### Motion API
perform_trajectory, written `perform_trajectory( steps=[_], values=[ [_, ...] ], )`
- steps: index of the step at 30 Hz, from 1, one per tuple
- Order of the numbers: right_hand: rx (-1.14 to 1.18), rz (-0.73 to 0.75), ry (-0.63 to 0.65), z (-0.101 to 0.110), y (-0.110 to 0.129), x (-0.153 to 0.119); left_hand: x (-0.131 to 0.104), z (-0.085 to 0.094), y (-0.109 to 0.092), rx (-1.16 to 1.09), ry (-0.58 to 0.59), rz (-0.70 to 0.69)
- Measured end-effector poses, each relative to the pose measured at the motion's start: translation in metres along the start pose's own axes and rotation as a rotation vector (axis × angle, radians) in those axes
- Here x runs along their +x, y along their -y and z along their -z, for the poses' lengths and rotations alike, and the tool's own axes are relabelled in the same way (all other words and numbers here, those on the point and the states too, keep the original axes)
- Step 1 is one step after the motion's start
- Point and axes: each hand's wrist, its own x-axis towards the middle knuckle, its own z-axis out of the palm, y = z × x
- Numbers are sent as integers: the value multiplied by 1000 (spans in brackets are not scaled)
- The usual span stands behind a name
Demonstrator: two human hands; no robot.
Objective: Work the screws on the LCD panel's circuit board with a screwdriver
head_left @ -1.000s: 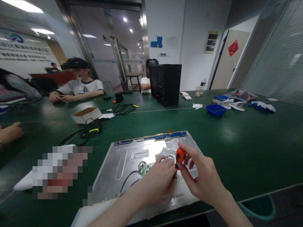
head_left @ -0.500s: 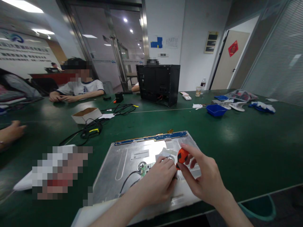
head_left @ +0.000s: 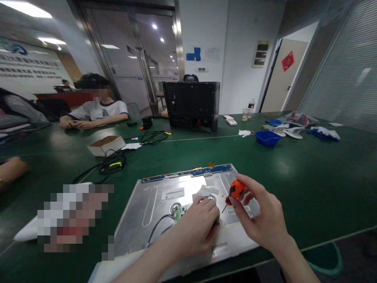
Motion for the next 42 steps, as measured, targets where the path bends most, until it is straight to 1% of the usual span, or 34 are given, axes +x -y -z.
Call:
perform_trajectory(
  steps=[3, 5, 8, 9, 10, 11, 13, 14, 16, 17, 20, 21, 22, 24, 26, 29, 31, 35, 39, 42],
  values=[
    [-31, -1, -53, 2, -2, -1, -1, 6, -1, -38, -46, -8],
    [-54, -6, -118, 4, -4, -3, -3, 14, 1, -76, -122, -14],
    [-96, -41, -184, 7, -7, -5, -12, 31, 7, -107, -293, 11],
    [-112, -63, -187, 8, -8, -6, -18, 37, 11, -99, -369, 31],
    [-130, -92, -178, 8, -9, -6, -25, 42, 15, -86, -425, 46],
    [-152, -130, -159, 7, -11, -6, -33, 46, 20, -71, -461, 92],
    [-210, -222, -87, 4, -16, -7, -53, 50, 31, -21, -495, 188],
    [-246, -275, -39, 1, -18, -7, -65, 49, 37, 7, -506, 221],
    [-327, -371, 94, -5, -24, -9, -91, 41, 50, 48, -490, 308],
    [-369, -416, 187, -8, -27, -11, -105, 35, 56, 68, -484, 334],
    [-478, -505, 530, -15, -31, -17, -146, 14, 70, 133, -445, 413],
    [-503, -520, 618, -17, -31, -19, -158, 9, 73, 159, -435, 435],
    [-520, -529, 678, -18, -30, -22, -169, 4, 75, 187, -443, 459],
    [-528, -533, 719, -20, -29, -27, -187, -2, 77, 218, -399, 509],
    [-522, -543, 714, -20, -29, -31, -198, -6, 77, 235, -393, 533],
    [-530, -622, 731, -20, -32, -34, -203, -14, 77, 260, -390, 533],
    [-536, -672, 743, -21, -35, -33, -201, -21, 77, 306, -392, 501],
    [-511, -690, 731, -26, -36, -27, -196, -30, 72, 376, -379, 416],
    [-512, -694, 714, -31, -35, -21, -182, -32, 62, 377, -317, 346],
    [-547, -696, 689, -32, -41, -21, -162, -35, 53, 359, -287, 322]
  ],
)
